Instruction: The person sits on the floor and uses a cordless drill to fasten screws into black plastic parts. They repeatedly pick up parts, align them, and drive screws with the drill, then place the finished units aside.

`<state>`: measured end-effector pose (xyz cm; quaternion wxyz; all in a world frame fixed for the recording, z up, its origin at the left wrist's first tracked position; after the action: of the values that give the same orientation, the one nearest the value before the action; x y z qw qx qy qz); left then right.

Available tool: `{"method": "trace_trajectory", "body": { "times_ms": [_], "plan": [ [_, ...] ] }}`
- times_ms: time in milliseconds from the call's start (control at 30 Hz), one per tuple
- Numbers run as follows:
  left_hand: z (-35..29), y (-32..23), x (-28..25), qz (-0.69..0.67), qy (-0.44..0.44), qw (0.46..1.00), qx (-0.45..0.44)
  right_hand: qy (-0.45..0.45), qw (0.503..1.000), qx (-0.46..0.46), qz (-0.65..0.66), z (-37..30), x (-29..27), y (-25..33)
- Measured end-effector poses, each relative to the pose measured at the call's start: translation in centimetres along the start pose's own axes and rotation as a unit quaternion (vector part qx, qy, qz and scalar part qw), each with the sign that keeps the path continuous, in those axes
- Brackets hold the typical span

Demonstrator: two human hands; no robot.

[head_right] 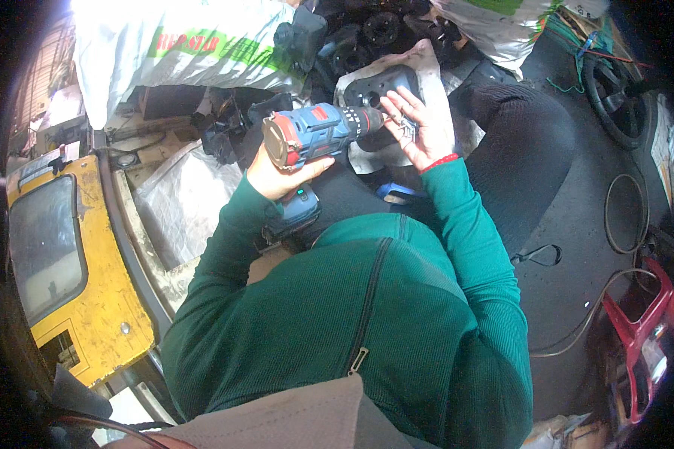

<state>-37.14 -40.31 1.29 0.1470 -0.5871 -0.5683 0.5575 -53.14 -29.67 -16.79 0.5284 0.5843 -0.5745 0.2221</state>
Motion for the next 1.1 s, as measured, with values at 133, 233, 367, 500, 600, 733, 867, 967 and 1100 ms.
{"method": "trace_trajectory", "body": {
  "times_ms": [133, 233, 367, 500, 600, 733, 867, 967, 1100],
  "plan": [
    [-0.6, -0.3, 0.0, 0.017, -0.014, 1.000, 0.002, 0.045, 0.998, 0.040, 0.022, -0.3, 0.8, -0.1],
    [-0.6, -0.7, -0.3, -0.007, -0.025, 1.000, -0.002, 0.045, 0.996, 0.077, 0.017, -0.4, 1.2, -0.2],
    [-1.1, -0.1, -0.2, 0.012, -0.046, 0.999, 0.012, 0.130, 0.987, 0.083, 0.048, -1.0, 1.7, -0.2],
    [-1.4, -0.3, -0.9, -0.067, -0.047, 0.996, 0.030, 0.111, 0.990, 0.083, 0.020, -1.1, 2.1, -0.3],
    [-1.7, -0.9, -1.7, -0.060, -0.070, 0.995, -0.033, 0.071, 0.989, 0.068, -0.112, -1.7, 2.9, -0.6],
    [-1.8, -0.7, -1.8, -0.032, -0.051, 0.998, 0.003, 0.092, 0.978, 0.113, -0.152, -1.5, 2.5, -1.3],
    [-2.5, -0.4, -1.7, -0.001, -0.058, 0.998, 0.003, 0.083, 0.977, 0.123, -0.152, -1.3, 2.4, -1.9],
    [-3.1, -0.3, -1.7, -0.046, -0.082, 0.995, -0.027, 0.021, 0.988, 0.089, -0.121, -0.9, 2.0, -2.2],
    [-3.6, 0.6, -1.2, -0.064, -0.077, 0.995, 0.007, 0.020, 0.994, 0.099, -0.040, -0.5, 1.7, -2.8]
  ]
}}
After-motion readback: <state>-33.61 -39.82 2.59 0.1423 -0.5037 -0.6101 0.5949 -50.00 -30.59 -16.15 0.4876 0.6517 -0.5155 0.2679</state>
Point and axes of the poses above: each hand's wrist, its own z-axis towards the middle knuckle, its own x-axis out of the palm, y = z × x, the point moved 2 cm from there along z, towards the middle knuckle, and after that the axes turned 9 degrees about -z, right-handed, at the moved point
